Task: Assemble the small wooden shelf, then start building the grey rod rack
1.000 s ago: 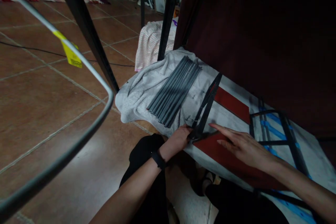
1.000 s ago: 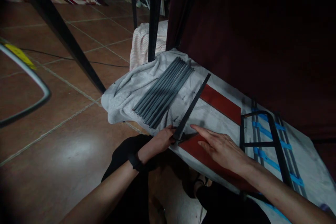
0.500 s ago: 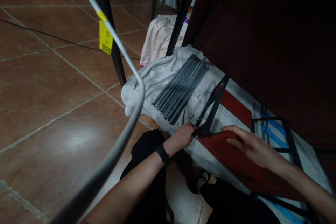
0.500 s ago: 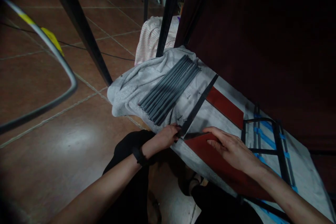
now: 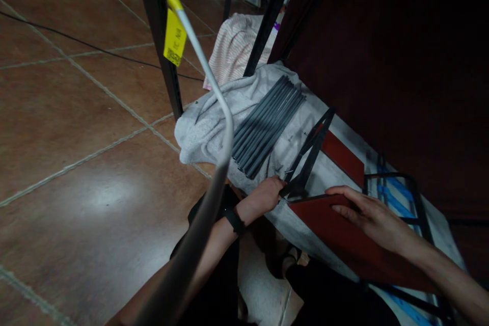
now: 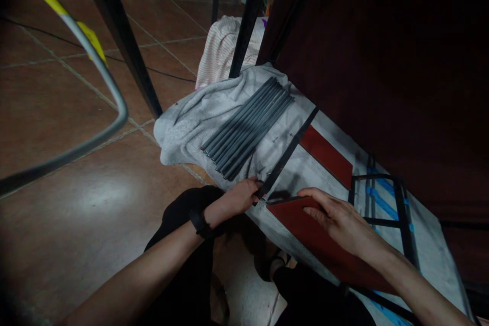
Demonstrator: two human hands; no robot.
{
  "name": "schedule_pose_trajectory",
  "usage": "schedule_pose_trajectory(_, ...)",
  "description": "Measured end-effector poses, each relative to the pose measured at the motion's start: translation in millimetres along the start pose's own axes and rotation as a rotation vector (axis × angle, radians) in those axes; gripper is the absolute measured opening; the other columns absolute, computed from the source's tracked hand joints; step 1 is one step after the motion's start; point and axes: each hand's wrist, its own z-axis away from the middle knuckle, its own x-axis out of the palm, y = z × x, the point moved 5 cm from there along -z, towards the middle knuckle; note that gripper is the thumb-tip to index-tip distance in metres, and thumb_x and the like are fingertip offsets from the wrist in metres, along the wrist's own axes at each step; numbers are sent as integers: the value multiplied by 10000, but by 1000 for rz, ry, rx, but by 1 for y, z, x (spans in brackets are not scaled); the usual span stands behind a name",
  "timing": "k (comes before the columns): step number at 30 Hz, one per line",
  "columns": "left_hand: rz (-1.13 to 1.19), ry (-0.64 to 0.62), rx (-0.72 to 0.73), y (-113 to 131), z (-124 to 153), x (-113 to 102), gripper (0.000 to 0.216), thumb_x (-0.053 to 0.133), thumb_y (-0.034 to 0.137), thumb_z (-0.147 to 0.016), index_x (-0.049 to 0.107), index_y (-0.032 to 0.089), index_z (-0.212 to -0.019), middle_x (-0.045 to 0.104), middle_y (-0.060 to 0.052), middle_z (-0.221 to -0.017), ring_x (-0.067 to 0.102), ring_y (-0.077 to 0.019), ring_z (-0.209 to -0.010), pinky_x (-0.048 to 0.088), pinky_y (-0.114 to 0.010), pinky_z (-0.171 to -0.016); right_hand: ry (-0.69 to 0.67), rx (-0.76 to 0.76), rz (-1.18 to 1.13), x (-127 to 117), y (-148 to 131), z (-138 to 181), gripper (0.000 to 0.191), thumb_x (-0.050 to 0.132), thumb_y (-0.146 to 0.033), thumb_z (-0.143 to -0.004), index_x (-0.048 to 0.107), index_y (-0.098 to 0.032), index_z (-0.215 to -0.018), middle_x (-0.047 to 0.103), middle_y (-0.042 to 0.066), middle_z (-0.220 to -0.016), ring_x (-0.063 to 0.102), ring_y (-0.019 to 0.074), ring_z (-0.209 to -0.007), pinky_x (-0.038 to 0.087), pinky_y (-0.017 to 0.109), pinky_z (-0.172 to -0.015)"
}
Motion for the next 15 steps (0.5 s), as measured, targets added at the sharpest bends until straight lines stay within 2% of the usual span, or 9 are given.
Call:
schedule_pose_trajectory(6,17,-13,9,7,2,-5,244,545,71,-791,682,116,-988,665,-107,-984,631,-202,-887,505,-298,-842,-15,20,-3,1,-2,0,337,463,-479,-956,557,-325,-1241,717,-6,-1029,688,169,-871,538,254,-743)
schedule_pose_trajectory(10,44,-11,18,8,3,-5,252,512,61,-790,675,106,-978,669,-119,-1008,626,-210,-918,499,-309,-883,-4,23,-6,0,-1,-1,334,472,-484,-948,572,-325,-1225,722,-3,-1066,691,183,-924,544,266,-780)
schedule_pose_trajectory(15,43,-11,-19,7,4,-2,289,490,70,-802,660,133,-1028,665,-103,-1046,623,-208,-965,492,-317,-927,-9,22,-19,2,2,-1,340,474,-478,-948,566,-321,-1235,725,7,-1063,697,186,-911,554,266,-755)
